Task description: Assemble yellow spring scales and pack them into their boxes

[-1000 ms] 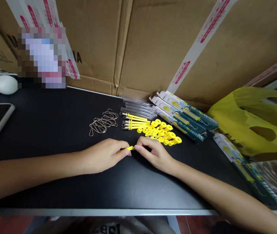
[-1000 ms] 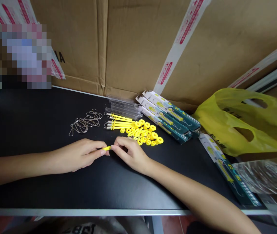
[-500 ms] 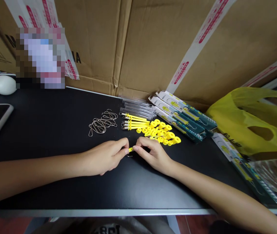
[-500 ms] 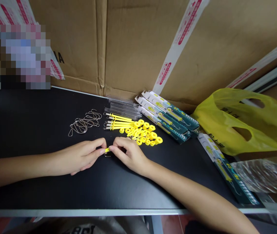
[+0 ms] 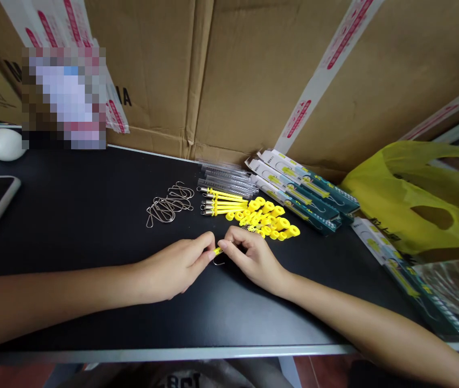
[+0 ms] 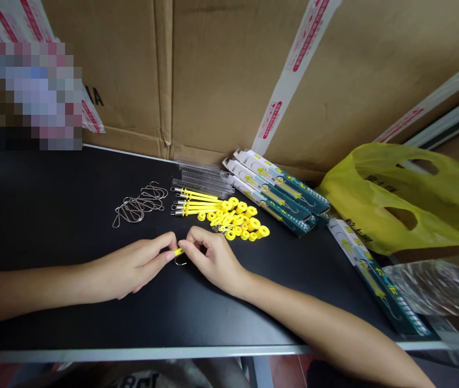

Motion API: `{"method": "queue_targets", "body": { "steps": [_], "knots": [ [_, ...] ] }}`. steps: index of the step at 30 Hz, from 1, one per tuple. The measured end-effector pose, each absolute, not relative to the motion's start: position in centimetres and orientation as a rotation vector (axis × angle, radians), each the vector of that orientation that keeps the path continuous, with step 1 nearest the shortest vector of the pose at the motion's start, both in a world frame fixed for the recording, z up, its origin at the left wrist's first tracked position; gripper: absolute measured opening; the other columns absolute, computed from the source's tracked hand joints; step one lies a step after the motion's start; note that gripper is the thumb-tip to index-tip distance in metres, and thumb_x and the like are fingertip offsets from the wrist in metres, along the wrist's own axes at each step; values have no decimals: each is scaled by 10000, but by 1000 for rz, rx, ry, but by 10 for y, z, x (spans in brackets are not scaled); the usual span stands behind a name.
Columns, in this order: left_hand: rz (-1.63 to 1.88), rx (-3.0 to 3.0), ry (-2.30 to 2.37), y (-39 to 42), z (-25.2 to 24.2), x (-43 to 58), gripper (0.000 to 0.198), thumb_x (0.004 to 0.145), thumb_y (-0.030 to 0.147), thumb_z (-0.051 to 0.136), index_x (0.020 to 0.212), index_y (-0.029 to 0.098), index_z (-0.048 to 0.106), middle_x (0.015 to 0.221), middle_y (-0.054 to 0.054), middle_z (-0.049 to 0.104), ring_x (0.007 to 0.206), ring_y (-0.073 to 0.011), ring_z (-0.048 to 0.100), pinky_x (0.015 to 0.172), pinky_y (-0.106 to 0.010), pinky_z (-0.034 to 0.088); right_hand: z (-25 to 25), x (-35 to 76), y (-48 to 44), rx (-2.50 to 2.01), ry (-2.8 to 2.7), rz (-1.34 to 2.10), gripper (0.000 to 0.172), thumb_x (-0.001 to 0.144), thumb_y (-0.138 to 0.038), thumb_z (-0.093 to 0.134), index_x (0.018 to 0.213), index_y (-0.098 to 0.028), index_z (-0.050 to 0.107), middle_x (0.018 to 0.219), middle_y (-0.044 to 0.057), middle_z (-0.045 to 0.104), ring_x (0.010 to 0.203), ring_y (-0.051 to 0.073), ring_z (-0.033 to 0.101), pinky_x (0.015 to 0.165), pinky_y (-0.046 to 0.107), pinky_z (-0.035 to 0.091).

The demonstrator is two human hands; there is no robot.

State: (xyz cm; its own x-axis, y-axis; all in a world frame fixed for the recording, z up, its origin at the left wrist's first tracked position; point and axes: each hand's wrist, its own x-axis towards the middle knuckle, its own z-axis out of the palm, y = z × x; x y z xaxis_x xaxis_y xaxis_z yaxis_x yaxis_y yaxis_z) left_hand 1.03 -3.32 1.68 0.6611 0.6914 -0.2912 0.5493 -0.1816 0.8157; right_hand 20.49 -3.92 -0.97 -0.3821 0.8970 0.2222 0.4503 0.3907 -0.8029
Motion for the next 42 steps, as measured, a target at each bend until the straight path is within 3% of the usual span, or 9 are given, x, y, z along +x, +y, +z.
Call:
{"method": "queue_targets", "body": {
  "steps": [19, 28, 42],
  "knots": [
    [285, 2057, 1027, -42, 12, 13, 148, 968, 316, 264, 858, 231, 311, 461, 98, 363, 402, -115, 427, 459, -225, 288, -9, 199, -41, -1125, -2041, 547, 284, 912, -278, 497, 645, -195, 449, 594, -26, 451, 541, 100, 414, 535, 242, 331],
    [223, 1695, 1007, -33, 13, 12, 275, 920, 504, 330, 901, 238, 395, 459, 101, 406, 289, -83, 347, 263, -161, 263, -12, 201, -36, -1109, -1908, 840, 295, 929, -326, 490, 672, -189, 443, 610, -41, 419, 555, 89, 388, 541, 222, 322],
    [186, 1695, 1004, -29, 13, 8, 228, 920, 452, 362, 897, 237, 434, 453, 98, 407, 287, -68, 360, 244, -123, 273, 7, 222, -27, -916, -2383, 998, 282, 931, -274, 481, 668, -178, 441, 648, -31, 422, 625, 98, 402, 619, 228, 351]
  ]
}}
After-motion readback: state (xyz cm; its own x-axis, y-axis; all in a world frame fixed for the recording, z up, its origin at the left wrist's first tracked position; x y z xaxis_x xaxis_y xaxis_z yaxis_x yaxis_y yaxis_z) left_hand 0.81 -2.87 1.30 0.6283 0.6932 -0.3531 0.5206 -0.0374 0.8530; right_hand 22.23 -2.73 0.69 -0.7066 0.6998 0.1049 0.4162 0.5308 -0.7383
